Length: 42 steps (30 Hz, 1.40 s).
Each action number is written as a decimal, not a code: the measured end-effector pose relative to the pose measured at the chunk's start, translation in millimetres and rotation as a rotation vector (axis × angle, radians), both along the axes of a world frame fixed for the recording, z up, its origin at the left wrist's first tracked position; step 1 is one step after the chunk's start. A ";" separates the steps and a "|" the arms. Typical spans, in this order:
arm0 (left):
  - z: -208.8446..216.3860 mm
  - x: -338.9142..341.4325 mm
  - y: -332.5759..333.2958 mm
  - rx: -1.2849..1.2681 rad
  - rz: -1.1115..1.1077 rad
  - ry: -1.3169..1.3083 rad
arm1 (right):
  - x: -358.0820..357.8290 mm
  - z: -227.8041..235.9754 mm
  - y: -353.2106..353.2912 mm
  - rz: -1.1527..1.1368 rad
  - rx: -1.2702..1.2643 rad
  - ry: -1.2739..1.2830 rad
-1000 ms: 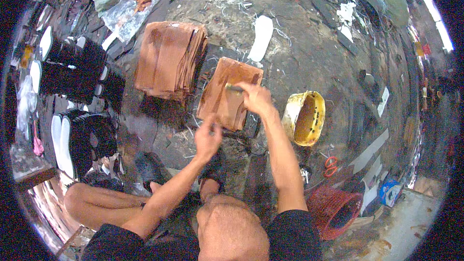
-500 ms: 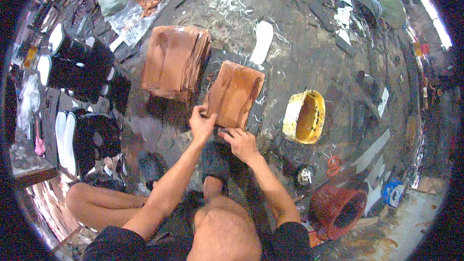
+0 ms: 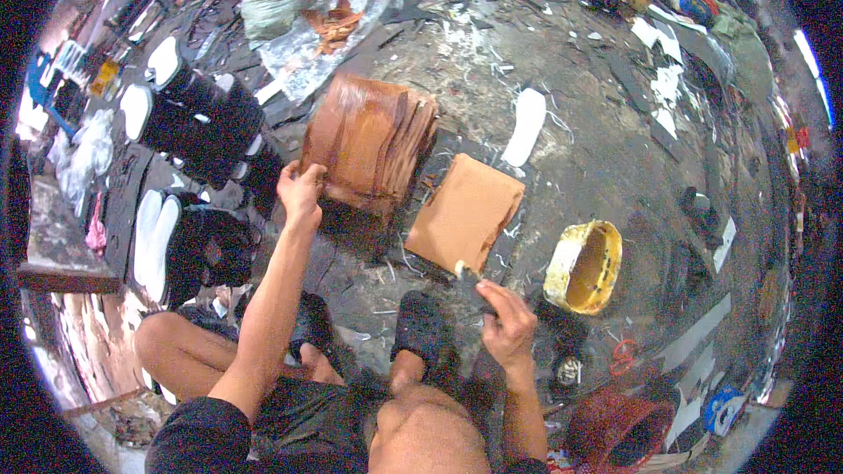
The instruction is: The person sits on the floor and applies a yellowish substance from a yellow container onto rectangular brown leather pieces using a brush. The person repeatedly dips the brush into the container and spreads the substance across the surface of each piece, then stacks the treated pieces. The person also handles a red basket and a knife.
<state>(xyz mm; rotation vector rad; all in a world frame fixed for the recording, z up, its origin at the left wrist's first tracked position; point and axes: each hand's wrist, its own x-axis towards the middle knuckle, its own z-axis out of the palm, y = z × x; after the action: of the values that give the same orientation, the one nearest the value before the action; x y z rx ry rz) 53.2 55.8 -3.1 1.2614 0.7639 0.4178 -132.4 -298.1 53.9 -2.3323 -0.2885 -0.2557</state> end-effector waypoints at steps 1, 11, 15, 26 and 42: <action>-13.4 -3.3 15.0 -0.022 -0.018 0.038 | 6.7 0.7 -0.3 -0.021 0.015 -0.027; -82.3 -120.3 -129.4 1.055 -1.193 -0.245 | 195.8 -21.0 6.2 -0.061 -0.003 0.215; -110.9 -141.6 -185.0 1.329 -1.426 -0.197 | 183.3 -136.3 -7.2 -0.116 -0.583 -0.086; -97.9 -135.0 -158.0 1.297 -1.439 -0.114 | 205.4 -112.4 -6.0 -0.521 -0.338 0.389; -90.3 -172.8 -168.8 1.005 -1.239 -0.260 | 170.2 -117.6 47.7 0.377 -0.368 0.236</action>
<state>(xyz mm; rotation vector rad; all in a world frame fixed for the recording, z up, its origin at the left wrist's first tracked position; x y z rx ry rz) -119.5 -113.1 -93.4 2.2603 -0.6267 -0.1195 37.8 -250.4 -63.7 -2.5726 -0.6931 0.2789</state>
